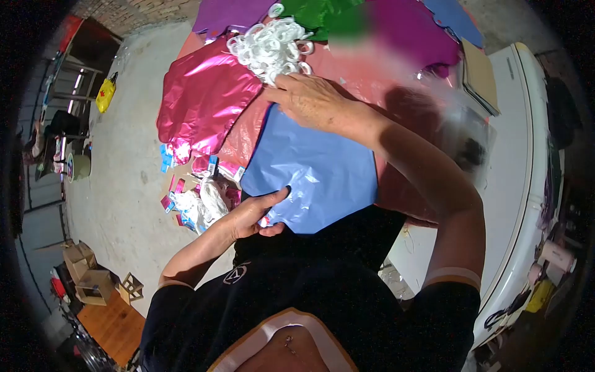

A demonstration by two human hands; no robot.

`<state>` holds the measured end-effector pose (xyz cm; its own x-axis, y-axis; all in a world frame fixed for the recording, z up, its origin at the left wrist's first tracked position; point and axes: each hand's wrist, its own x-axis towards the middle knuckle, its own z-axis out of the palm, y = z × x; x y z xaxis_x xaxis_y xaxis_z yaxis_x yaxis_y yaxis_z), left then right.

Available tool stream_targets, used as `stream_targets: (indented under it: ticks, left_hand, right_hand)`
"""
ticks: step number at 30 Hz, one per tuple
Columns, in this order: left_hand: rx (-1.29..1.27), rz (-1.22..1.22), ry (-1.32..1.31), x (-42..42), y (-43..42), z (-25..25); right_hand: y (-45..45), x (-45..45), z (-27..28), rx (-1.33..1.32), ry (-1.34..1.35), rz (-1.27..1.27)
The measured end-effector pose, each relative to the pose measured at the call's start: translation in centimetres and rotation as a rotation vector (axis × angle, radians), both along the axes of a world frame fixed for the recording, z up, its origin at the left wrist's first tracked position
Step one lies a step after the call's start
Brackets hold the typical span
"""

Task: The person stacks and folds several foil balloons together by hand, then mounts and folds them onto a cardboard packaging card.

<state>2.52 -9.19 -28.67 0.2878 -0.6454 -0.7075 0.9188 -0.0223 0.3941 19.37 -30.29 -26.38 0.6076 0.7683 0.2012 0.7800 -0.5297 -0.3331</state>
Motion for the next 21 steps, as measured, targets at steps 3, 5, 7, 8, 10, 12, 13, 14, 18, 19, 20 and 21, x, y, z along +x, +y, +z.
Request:
stream_targets:
  ticks: [3, 5, 7, 8, 10, 12, 13, 14, 18, 19, 20, 21]
  left_hand:
    - [0.028, 0.049, 0.035, -0.2, 0.4, 0.2]
    - [-0.029, 0.057, 0.052, -0.4, 1.6, -0.9]
    - [0.041, 0.071, 0.047, -0.4, 1.7, -0.3]
    - [0.077, 0.079, 0.044, -0.5, 1.8, -0.1]
    - [0.05, 0.048, 0.037, -0.7, 2.0, -0.4]
    - [0.026, 0.032, 0.026, -0.8, 2.0, -0.4]
    - [0.017, 0.03, 0.02, -0.7, 2.0, -0.4]
    - [0.009, 0.028, 0.013, -0.7, 1.9, -0.3]
    - [-0.012, 0.091, 0.014, -0.7, 1.7, -0.1]
    - [0.0, 0.11, 0.022, -0.6, 1.6, 0.1]
    - [0.012, 0.129, 0.031, -0.6, 1.6, 0.3]
    - [0.001, 0.135, 0.039, -0.6, 1.7, 0.2]
  right_hand:
    - [-1.6, -0.6, 0.4, 0.093, -0.066, -0.036]
    - [-3.0, -1.2, 0.9, 0.094, -0.12, -0.068]
    - [-6.4, -2.2, 1.3, 0.019, -0.162, -0.104]
    - [-8.2, -2.9, 1.0, -0.042, -0.1, -0.13]
    - [-11.7, -4.8, 0.9, 0.005, -0.095, -0.11]
    - [-13.0, -6.6, 0.9, 0.06, -0.065, -0.152]
    - [-13.2, -7.5, 1.1, 0.094, -0.036, -0.203]
    - [-13.3, -8.0, 1.2, 0.129, -0.007, -0.255]
    - [-12.8, -8.0, 1.2, 0.158, -0.062, -0.281]
    - [-12.8, -7.4, 0.8, 0.124, -0.068, -0.272]
    - [-12.8, -6.6, 0.5, 0.09, -0.074, -0.261]
    - [-12.7, -5.8, 0.3, 0.038, -0.041, -0.265]
